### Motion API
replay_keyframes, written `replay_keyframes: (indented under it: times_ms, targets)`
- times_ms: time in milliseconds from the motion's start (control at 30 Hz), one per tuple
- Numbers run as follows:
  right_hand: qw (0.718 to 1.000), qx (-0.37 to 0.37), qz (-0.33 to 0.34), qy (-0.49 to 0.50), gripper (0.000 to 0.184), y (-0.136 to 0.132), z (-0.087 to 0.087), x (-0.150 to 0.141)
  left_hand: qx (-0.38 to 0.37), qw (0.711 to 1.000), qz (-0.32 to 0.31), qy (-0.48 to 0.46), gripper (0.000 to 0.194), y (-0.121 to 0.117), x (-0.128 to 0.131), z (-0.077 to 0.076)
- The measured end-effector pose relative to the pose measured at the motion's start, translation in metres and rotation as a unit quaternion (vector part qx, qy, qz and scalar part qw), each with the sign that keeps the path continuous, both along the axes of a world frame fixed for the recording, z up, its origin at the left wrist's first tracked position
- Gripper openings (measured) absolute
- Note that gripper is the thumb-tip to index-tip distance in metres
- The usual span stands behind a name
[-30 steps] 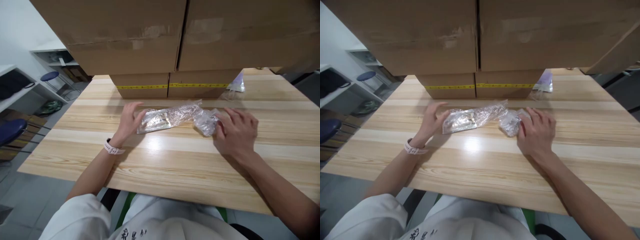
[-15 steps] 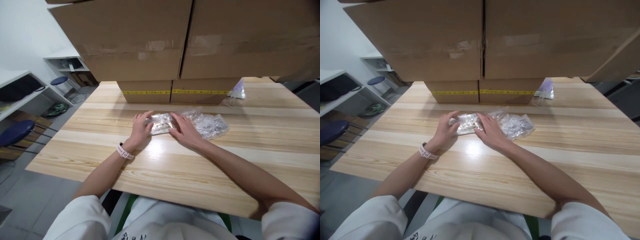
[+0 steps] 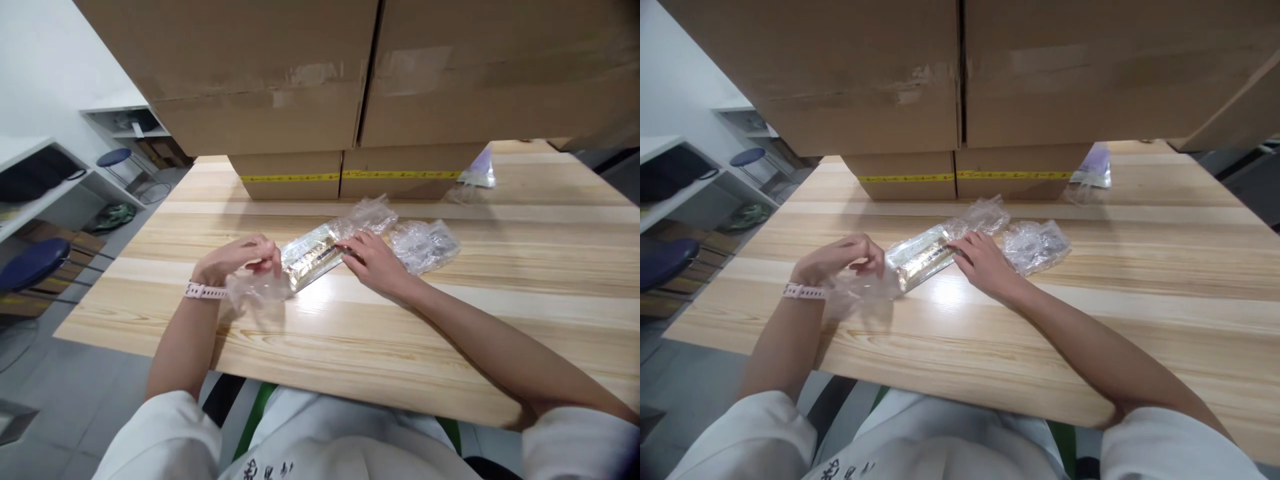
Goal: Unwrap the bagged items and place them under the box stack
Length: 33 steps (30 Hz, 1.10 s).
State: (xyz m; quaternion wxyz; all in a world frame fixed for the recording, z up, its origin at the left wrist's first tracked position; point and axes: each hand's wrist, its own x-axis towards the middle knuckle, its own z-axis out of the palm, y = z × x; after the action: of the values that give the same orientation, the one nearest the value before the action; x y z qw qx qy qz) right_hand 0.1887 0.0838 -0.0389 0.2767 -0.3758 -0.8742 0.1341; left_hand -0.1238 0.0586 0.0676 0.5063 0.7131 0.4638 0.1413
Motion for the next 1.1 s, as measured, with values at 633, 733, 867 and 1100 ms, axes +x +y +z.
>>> replay_keyframes:
  times_ms: [633,733,867,1100]
  targets:
    - [0.996,0.071,-0.055,-0.02,0.034,-0.003,0.012,0.006,0.289,0.946,0.015,0.147,0.098,0.006,0.025,-0.05]
    - [0.99,0.122,-0.05,-0.046,0.064,0.007,0.02,0.013,0.362,0.924,0.023,0.122,0.088,0.003,0.035,-0.048]
    - [0.984,0.154,-0.038,-0.082,0.045,0.012,0.032,0.017,0.465,0.872,0.048,0.146,0.069,-0.002,0.046,-0.045]
    - [0.941,0.153,0.049,-0.298,0.015,-0.03,0.053,0.012,0.317,0.925,-0.102,0.184,0.045,-0.007,0.033,-0.036]
